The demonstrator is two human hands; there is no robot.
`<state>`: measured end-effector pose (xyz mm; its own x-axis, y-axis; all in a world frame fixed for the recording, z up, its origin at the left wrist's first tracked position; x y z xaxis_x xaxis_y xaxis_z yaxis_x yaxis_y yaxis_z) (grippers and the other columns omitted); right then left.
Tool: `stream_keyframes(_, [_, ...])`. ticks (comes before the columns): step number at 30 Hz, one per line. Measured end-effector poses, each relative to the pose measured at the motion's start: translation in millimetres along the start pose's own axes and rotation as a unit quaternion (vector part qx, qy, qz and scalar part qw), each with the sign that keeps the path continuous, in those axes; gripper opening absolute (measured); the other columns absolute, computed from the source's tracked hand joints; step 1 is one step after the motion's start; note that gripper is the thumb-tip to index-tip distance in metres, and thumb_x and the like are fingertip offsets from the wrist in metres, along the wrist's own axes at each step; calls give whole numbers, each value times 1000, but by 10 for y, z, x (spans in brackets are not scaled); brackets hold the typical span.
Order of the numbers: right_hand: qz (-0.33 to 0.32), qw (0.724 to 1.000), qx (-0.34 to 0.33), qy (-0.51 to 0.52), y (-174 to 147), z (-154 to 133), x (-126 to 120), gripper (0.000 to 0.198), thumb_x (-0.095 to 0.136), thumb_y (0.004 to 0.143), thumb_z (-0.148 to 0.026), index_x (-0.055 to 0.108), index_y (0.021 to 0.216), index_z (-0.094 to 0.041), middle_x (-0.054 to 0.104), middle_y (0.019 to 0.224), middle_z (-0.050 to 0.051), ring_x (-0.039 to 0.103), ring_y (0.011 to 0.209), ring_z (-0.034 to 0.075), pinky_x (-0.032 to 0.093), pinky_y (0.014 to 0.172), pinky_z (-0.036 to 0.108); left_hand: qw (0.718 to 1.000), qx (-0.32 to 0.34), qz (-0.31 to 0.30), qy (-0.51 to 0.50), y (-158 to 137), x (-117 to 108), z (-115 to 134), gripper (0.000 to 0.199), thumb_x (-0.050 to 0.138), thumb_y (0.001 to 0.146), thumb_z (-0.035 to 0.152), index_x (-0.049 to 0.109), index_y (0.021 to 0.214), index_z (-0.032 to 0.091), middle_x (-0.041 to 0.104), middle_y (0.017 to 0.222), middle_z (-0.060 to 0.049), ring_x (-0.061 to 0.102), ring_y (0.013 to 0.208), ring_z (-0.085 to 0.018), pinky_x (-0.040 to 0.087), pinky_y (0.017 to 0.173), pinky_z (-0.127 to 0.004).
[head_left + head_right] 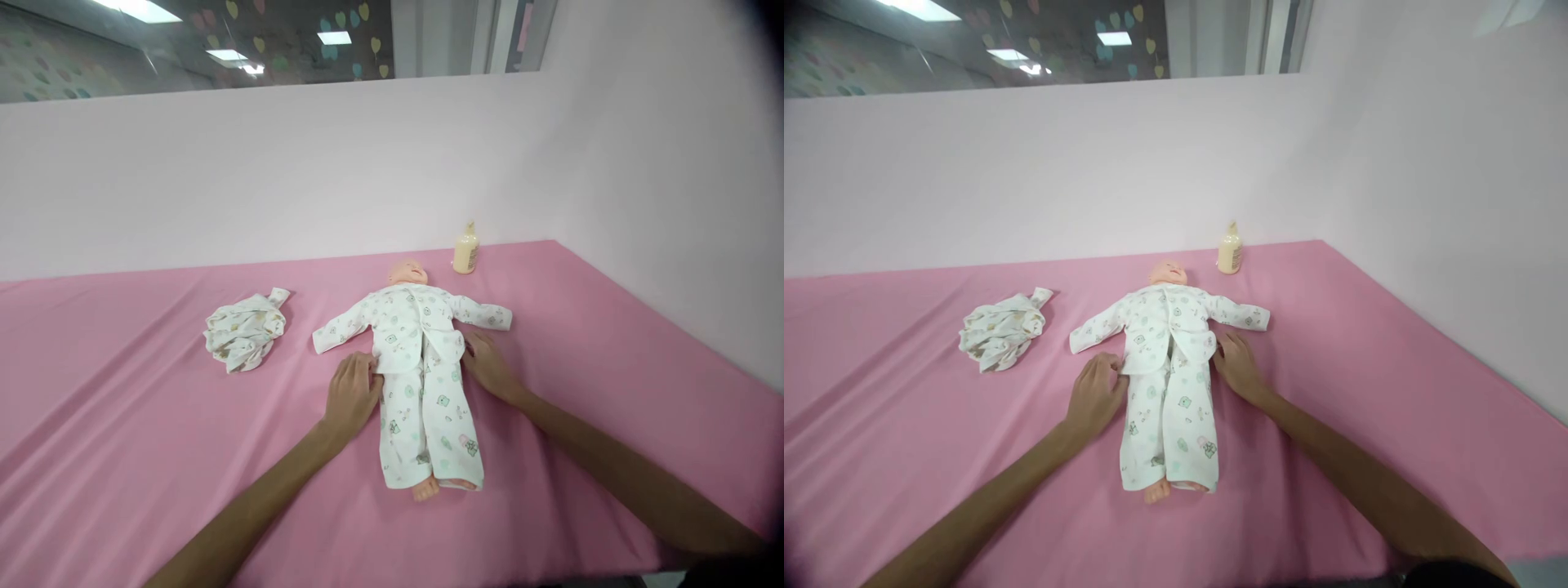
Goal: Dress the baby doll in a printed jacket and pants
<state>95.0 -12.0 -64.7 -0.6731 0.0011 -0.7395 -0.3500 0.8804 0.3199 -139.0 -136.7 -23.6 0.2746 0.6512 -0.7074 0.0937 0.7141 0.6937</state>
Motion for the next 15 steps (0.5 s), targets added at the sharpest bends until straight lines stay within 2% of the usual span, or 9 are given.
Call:
stream_keyframes(3, [-3,999,-28,26,-4,-77,12,20,39,95,-26,50,79,-23,62,89,6,56,90,24,47,83,40,992,102,61,35,-63,-77,134,21,51,83,3,44,93,20,55,79,-4,52,72,-19,44,64,-30])
stream_keyframes(5, [-14,999,-40,29,-46,-110,25,18,39,94,-23,49,79,-23,63,90,6,56,91,24,47,83,40,983,158,76,53,-125,-85,201,23,50,83,1,45,96,20,54,76,-3,49,70,-19,43,65,-31])
stream_keyframes(7, [-25,999,-46,6,-95,-125,36,15,41,92,-20,48,79,-23,62,91,6,56,92,25,46,85,41,986,152,59,43,-149,-60,180,22,49,85,3,46,98,20,54,75,-2,50,70,-19,44,65,-32])
stream_keyframes(8, [-27,998,-51,-10,-116,-131,39,14,41,91,-19,48,79,-23,62,91,7,55,92,25,46,87,41,993,111,38,25,-137,-35,117,18,49,87,6,46,98,20,55,77,-3,51,71,-19,44,65,-31])
stream_keyframes(10, [-28,997,-63,-40,-145,-141,47,14,41,90,-17,49,80,-22,61,93,8,54,93,25,44,90,42,999,-28,-23,-26,-112,52,-91,12,52,89,17,46,99,21,57,85,-4,55,75,-19,46,64,-31])
stream_keyframes(12, [-26,995,-68,-68,-149,-133,65,12,42,89,-16,49,80,-22,61,95,9,53,95,25,43,93,42,978,-173,-91,-80,-134,180,-291,18,56,89,30,47,101,21,59,97,-6,57,82,-20,48,65,-32])
stream_keyframes(13, [-24,994,-63,-82,-140,-116,78,11,43,87,-16,48,80,-22,60,95,9,53,95,26,43,93,42,963,-221,-119,-102,-145,244,-351,23,57,89,35,47,103,21,59,103,-7,58,87,-21,49,68,-33])
stream_keyframes(15, [-17,993,-42,-113,-105,-63,102,9,46,84,-15,46,77,-22,59,94,10,52,93,26,43,91,43,943,-266,-152,-130,-130,349,-409,29,56,88,38,48,110,20,59,112,-9,58,97,-23,50,76,-36])
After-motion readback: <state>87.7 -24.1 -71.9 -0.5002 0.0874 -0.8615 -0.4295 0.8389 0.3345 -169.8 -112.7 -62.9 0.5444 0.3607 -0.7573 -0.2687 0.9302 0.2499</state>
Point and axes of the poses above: each hand's wrist, its own y-axis towards the middle knuckle, its own x-axis out of the palm, z = x × y, the point moved 8 cm from there along y, towards the middle knuckle
